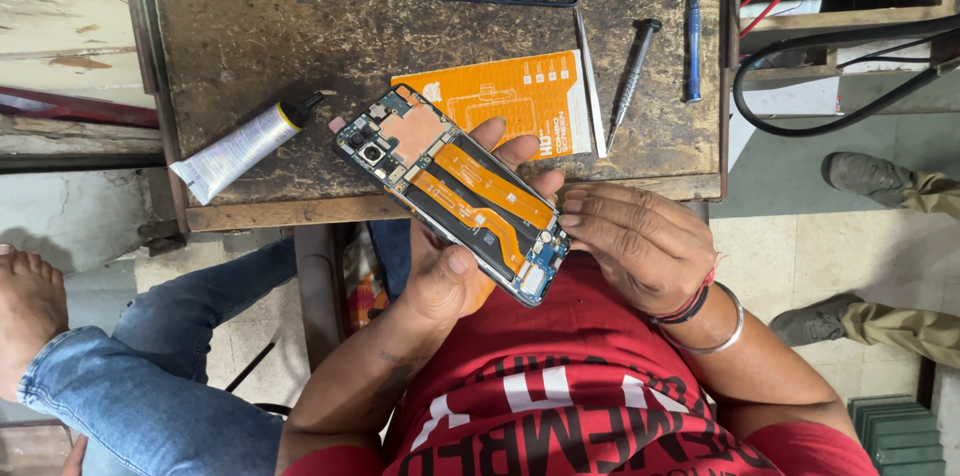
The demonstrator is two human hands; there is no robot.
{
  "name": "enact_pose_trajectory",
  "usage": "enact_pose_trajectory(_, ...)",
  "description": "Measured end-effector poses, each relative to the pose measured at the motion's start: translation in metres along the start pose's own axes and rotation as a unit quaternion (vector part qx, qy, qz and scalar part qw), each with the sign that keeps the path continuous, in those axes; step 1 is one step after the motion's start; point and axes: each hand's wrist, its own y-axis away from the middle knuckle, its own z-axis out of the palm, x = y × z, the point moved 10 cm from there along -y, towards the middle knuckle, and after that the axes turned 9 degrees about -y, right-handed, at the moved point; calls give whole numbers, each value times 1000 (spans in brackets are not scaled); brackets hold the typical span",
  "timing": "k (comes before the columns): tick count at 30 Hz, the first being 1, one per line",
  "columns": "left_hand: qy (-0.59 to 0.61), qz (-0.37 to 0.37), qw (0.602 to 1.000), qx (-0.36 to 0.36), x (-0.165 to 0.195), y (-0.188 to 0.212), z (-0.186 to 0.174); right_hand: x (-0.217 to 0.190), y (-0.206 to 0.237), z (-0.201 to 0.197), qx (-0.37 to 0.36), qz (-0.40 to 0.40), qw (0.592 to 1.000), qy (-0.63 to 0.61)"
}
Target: The person pries around the edge of a disassembled smartphone frame with a green-handled pry tool to separate the old screen assembly, working over a repair mat on the bench. They then unbox a new replacement screen from a BOLTEX package and hold the phone's internal midframe while handling the new display.
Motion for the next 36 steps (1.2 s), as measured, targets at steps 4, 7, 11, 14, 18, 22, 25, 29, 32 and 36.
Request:
enact_pose_trajectory(4,5,-8,1000,0,-2,-1,-2,1,-2,2,-11,-4,1000,-3)
enact_pose_trajectory(7,5,2,1000,2,0,-2,-4,5,-1,3,-23,15,1000,-12)
enact_pose_trajectory(11,-8,9,1000,13,2,0,-5,7,0,2,-11,21,999,-22)
enact_pose_trajectory(14,-1,2,1000,10,2,1,-5,10,1,1,-1,26,999,-35)
enact_pose_trajectory(18,-2,10,1000,11,4,-1,-3,8,0,1,-4,19,1000,-22)
enact_pose_trajectory(22,2,9,1000,5,5,-1,-1,4,-3,-1,-16,10,1000,-4)
enact_pose_trajectory(25,-7,1,1000,5,5,0,0,-1,-5,-1,-24,0,1000,2)
enact_pose_trajectory(29,-6,0,1000,2,4,0,0,-2,-6,0,-41,-3,999,11)
enact_pose_trajectory(32,-3,-1,1000,4,1,0,-1,0,-6,1,-42,4,999,11)
enact_pose_trajectory(36,4,-4,1000,12,-2,1,-4,5,-2,2,-39,18,999,5)
